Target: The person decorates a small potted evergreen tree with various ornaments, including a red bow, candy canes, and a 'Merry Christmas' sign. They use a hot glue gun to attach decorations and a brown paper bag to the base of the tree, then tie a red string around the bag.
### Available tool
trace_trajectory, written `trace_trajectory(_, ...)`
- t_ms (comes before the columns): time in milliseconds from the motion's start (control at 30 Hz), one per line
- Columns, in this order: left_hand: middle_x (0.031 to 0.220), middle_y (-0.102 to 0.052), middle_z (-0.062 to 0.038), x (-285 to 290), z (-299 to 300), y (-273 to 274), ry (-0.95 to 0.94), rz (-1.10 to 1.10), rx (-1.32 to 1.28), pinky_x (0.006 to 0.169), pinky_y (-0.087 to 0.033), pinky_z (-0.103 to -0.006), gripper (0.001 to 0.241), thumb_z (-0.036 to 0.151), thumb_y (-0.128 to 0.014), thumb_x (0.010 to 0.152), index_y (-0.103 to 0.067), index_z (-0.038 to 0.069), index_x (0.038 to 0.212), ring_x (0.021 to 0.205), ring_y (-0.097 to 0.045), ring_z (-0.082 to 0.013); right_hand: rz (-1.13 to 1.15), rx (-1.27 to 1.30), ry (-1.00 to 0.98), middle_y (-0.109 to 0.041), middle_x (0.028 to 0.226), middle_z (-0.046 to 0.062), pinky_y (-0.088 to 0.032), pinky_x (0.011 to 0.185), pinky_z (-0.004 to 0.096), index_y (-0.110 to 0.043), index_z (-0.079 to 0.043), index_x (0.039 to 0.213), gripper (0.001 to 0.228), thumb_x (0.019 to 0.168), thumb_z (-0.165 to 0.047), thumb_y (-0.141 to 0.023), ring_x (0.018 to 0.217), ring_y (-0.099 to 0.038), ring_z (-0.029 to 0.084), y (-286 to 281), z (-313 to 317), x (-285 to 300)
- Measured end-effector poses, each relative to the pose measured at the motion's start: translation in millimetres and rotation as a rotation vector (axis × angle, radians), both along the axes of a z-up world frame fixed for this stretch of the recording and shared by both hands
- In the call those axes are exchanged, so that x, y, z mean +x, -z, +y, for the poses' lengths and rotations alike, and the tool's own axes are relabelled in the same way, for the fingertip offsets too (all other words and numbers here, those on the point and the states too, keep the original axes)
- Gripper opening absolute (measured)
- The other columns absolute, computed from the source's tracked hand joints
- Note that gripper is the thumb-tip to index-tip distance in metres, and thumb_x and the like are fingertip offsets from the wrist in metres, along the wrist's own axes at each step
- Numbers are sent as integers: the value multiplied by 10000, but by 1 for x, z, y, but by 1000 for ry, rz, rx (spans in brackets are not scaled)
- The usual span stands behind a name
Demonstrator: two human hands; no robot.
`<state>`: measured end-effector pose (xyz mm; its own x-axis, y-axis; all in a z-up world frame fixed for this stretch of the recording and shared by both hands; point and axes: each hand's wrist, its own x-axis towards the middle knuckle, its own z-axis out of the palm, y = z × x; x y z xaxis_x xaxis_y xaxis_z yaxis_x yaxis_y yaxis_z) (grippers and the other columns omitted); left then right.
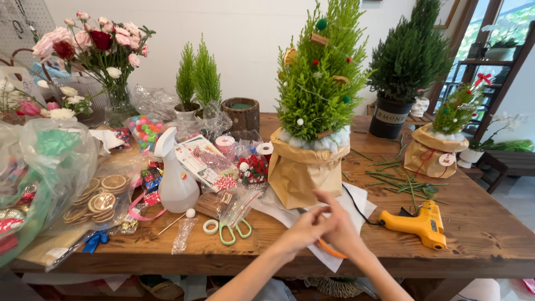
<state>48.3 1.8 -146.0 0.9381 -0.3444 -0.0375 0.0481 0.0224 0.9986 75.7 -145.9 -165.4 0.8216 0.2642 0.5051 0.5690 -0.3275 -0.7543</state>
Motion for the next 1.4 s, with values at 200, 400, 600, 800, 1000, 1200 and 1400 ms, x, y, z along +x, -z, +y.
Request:
trace_trajectory(200,826,-740,26,15,37,21,48,-99,56,563,-408,-200,217,274,-642,990,-765,130,885,650,-548,-36,141,-424,-105,-636,1379,77,-447,1056,322,-521,-107,1396,580,890,-352,-664,1231,-632,168,-17,-12,-23)
trace_trajectory(400,693,-686,-102,33,105,-27,-366,36,45,501,-491,-216,219,87,-592,1040,-726,1,890,471,-533,-121,421,-41,-378,-828,1155,183,-622,941,369,-718,35,1212,387,867,-131,-660,1047,-803,256,-33,-117,-15)
trace_trajectory(600,1025,-699,-101,88,127,-56,-650,-307,28,429,-454,-155,113,84,-662,963,-684,62,1071,512,-615,-118,286,308,450,-660,1253,146,-443,1046,351,-602,-10,1273,301,980,-40,-541,1191,-597,208,-53,-146,-24)
trace_trajectory(800,858,-562,12,165,99,-66,-628,-477,242,665,-405,-263,569,391,-716,839,-607,165,1350,747,-505,-103,475,386,275,-711,1150,257,-547,966,427,-627,64,1223,281,969,-24,-544,1025,-689,350,-65,-80,-31)
trace_trajectory(1000,767,-607,-22,214,100,-34,-834,-681,167,746,-527,-328,120,321,-761,825,-761,205,856,712,-649,-197,420,392,77,-727,978,264,-553,923,480,-675,67,1195,268,972,-30,-564,953,-698,318,-59,-37,-18)
trace_trajectory(1200,1093,-500,-66,73,98,-69,-595,-764,-109,904,-435,-349,159,203,-592,991,-624,130,854,1040,-499,-223,422,373,-84,-560,1393,287,-455,1061,491,-484,34,1442,509,1015,-245,-486,1302,-556,363,-99,36,-16)
trace_trajectory(1400,1237,-572,-83,-22,96,-50,-348,-1251,329,1067,-394,-445,120,102,-667,914,-600,73,818,1310,-465,-341,703,921,-701,-177,1607,315,-313,1162,497,-146,40,1538,766,1048,-470,-439,1477,-279,441,-112,91,25)
